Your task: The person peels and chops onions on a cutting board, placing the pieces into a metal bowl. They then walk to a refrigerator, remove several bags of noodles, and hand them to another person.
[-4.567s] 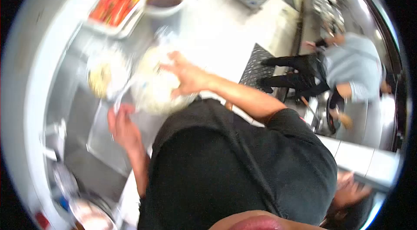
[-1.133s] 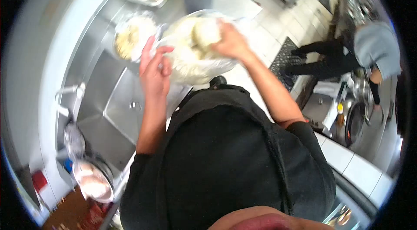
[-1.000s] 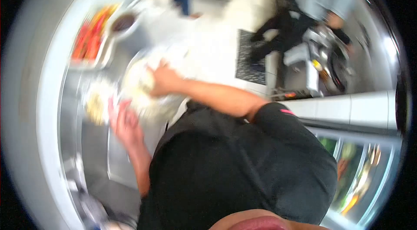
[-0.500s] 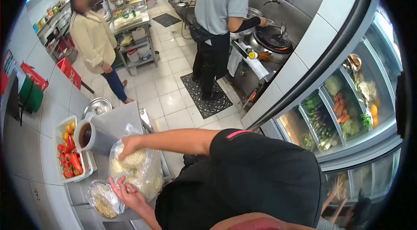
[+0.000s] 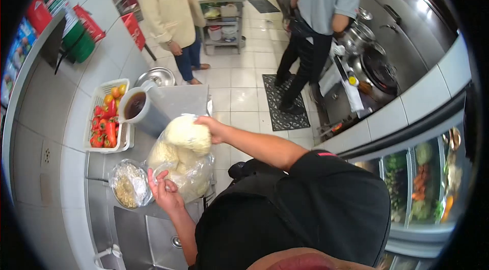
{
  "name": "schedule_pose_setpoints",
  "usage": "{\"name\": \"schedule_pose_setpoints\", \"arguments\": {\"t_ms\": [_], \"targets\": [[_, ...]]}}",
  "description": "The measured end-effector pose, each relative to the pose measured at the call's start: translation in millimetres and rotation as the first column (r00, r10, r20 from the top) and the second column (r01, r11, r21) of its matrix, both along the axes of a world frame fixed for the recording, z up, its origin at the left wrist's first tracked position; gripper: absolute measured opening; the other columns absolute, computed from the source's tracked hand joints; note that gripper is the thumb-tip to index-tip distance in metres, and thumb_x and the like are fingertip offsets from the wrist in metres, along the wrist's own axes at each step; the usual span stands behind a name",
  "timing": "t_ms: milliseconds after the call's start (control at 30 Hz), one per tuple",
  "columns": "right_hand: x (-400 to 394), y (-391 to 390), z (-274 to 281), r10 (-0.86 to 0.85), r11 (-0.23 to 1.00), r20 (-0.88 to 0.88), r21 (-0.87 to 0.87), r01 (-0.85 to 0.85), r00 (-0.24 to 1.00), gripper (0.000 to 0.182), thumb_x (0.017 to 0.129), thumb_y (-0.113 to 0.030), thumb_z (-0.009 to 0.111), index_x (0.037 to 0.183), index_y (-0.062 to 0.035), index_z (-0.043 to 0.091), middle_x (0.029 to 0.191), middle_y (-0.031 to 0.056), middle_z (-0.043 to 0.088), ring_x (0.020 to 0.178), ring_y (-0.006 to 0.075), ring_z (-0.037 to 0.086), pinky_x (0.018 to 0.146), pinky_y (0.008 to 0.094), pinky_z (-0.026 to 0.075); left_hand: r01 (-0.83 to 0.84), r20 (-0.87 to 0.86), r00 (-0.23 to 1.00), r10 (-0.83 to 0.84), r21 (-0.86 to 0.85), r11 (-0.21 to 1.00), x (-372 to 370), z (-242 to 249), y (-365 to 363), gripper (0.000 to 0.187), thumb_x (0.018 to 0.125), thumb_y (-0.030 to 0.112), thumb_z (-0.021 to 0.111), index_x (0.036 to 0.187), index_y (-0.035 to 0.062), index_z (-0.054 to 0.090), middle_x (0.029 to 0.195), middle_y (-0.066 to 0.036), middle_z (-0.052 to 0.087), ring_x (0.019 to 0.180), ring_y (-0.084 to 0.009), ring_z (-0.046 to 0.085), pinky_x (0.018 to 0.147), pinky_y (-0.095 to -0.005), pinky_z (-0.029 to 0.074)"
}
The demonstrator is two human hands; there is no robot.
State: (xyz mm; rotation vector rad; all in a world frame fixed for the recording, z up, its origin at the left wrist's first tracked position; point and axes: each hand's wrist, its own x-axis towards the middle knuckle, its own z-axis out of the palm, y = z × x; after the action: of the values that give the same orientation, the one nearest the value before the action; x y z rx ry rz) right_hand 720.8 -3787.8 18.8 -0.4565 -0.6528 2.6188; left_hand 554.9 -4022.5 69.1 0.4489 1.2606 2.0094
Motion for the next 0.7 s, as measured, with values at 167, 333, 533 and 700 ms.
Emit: {"name": "schedule_pose_setpoints", "arguments": {"t_ms": [167, 333, 533, 700], "targets": [[83, -1, 40, -0.017, 0.995, -0.355, -0.097, -0.019, 0.935, 0.072, 0.088, -0.048, 0.042, 0.145, -0.0050, 0.044, 0.139, 0.0238, 0.053, 0.113, 0.0496, 0.059, 0.092, 0.0626, 0.049, -0.123, -0.149, 0.983, 0.110, -0.087, 0.989, 9, 8, 9, 0.053, 0.097, 0.002, 0.048, 0.149, 0.0060, 0.036, 0.111, -0.012, 0.064, 0.065, -0.0080, 0.049, 0.063, -0.0222, 0.041], [168, 97, 75, -0.272, 0.952, -0.448, 0.007, 0.307, 0.852, 0.095, 0.086, -0.072, 0.052, 0.153, -0.0082, 0.031, 0.143, 0.0270, 0.047, 0.113, 0.0548, 0.056, 0.093, 0.0625, 0.049, -0.524, -0.677, 0.661, 0.325, -0.106, 0.845, 25, 5, 14, 0.063, 0.089, -0.002, 0.054, 0.149, 0.0029, 0.035, 0.133, -0.016, 0.053, 0.104, -0.0224, 0.053, 0.089, -0.0347, 0.045], [257, 263, 71, -0.587, 0.728, -0.361, 0.158, 0.667, 0.725, 0.087, 0.085, -0.052, 0.063, 0.150, -0.0028, 0.033, 0.139, 0.0247, 0.051, 0.111, 0.0506, 0.059, 0.093, 0.0596, 0.051, -0.804, -0.959, 0.102, 0.264, 0.076, 0.590, 86, 36, 85, 0.067, 0.084, -0.001, 0.056, 0.148, 0.0003, 0.034, 0.149, -0.021, 0.039, 0.136, -0.0354, 0.040, 0.109, -0.0468, 0.036], [308, 378, 61, -0.712, 0.607, -0.366, 0.106, 0.787, 0.599, 0.065, 0.093, -0.032, 0.059, 0.147, -0.0017, 0.036, 0.141, 0.0202, 0.051, 0.124, 0.0391, 0.055, 0.103, 0.0571, 0.046, -0.726, -0.982, 0.001, 0.188, 0.129, 0.675, 126, 63, 191, 0.065, 0.085, 0.000, 0.056, 0.146, -0.0026, 0.035, 0.147, -0.022, 0.040, 0.135, -0.0382, 0.039, 0.112, -0.0486, 0.034]]}}
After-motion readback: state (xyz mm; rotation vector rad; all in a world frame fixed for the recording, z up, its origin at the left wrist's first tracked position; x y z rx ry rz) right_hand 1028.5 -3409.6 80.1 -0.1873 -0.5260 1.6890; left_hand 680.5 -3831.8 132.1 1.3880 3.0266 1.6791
